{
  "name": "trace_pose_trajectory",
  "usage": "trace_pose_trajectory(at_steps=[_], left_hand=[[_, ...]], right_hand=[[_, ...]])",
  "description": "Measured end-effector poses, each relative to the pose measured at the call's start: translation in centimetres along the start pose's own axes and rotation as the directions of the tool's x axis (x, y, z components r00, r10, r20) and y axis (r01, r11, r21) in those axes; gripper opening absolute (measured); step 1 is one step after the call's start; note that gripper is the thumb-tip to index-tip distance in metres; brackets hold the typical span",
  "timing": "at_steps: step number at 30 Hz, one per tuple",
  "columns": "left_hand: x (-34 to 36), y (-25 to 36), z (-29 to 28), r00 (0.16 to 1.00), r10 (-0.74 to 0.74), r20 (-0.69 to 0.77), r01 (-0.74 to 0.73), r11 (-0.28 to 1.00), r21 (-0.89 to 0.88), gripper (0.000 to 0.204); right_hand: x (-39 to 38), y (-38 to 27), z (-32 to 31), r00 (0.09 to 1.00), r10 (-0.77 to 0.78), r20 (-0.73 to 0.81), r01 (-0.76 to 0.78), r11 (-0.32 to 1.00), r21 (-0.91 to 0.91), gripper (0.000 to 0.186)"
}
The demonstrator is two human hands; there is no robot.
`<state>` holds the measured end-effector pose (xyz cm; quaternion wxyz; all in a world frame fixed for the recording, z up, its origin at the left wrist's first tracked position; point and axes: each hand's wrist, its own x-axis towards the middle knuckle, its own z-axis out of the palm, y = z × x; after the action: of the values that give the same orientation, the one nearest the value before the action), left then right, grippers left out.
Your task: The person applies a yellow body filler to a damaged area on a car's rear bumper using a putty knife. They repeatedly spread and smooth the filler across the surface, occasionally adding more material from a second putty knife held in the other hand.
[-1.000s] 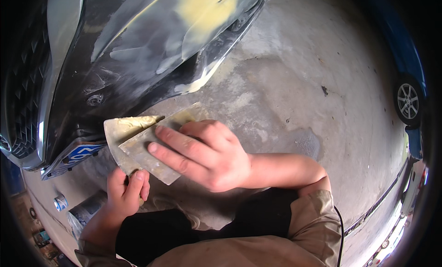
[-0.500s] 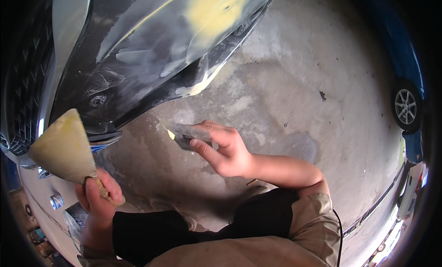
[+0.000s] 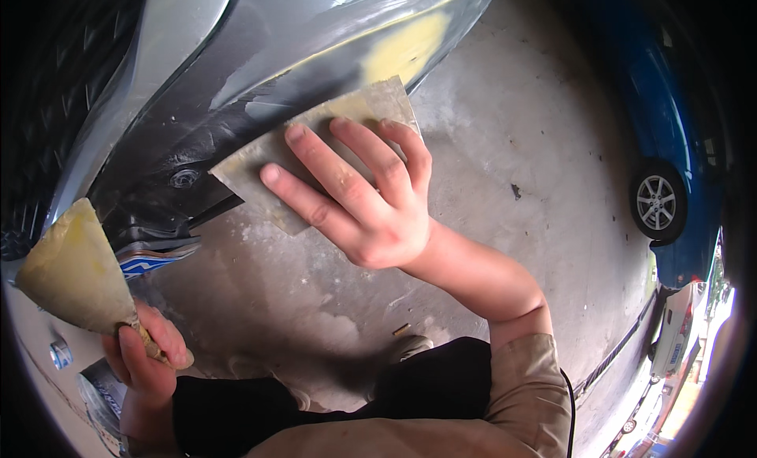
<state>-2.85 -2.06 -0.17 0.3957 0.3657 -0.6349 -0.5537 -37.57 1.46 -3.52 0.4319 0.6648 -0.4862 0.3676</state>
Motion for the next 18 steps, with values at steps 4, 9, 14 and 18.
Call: trace_pose_trajectory(at_steps=[4, 9, 14, 18], left_hand=[[-0.4, -0.4, -0.7, 0.995, 0.023, 0.098, -0.023, 1.0, 0.001, 0.052], [-0.6, -0.5, -1.5, 0.997, -0.005, 0.081, -0.006, 0.992, 0.125, 0.054], [-0.5, -0.9, -2.2, 0.996, -0.025, 0.086, 0.012, 0.989, 0.146, 0.052], [-0.7, -1.2, -2.2, 0.993, -0.04, 0.113, 0.028, 0.995, 0.1, 0.055]], right_hand=[[0.9, -0.8, 1.7, 0.998, 0.005, -0.06, -0.008, 0.998, -0.061, 0.048], [0.5, -1.6, 3.3, 0.999, 0.027, -0.036, -0.029, 0.997, -0.072, 0.044], [-1.8, -2.2, 4.8, 0.998, -0.027, -0.056, 0.019, 0.989, -0.147, 0.038], [-4.3, -3.4, 5.0, 1.0, -0.016, 0.012, 0.018, 0.987, -0.157, 0.035]])
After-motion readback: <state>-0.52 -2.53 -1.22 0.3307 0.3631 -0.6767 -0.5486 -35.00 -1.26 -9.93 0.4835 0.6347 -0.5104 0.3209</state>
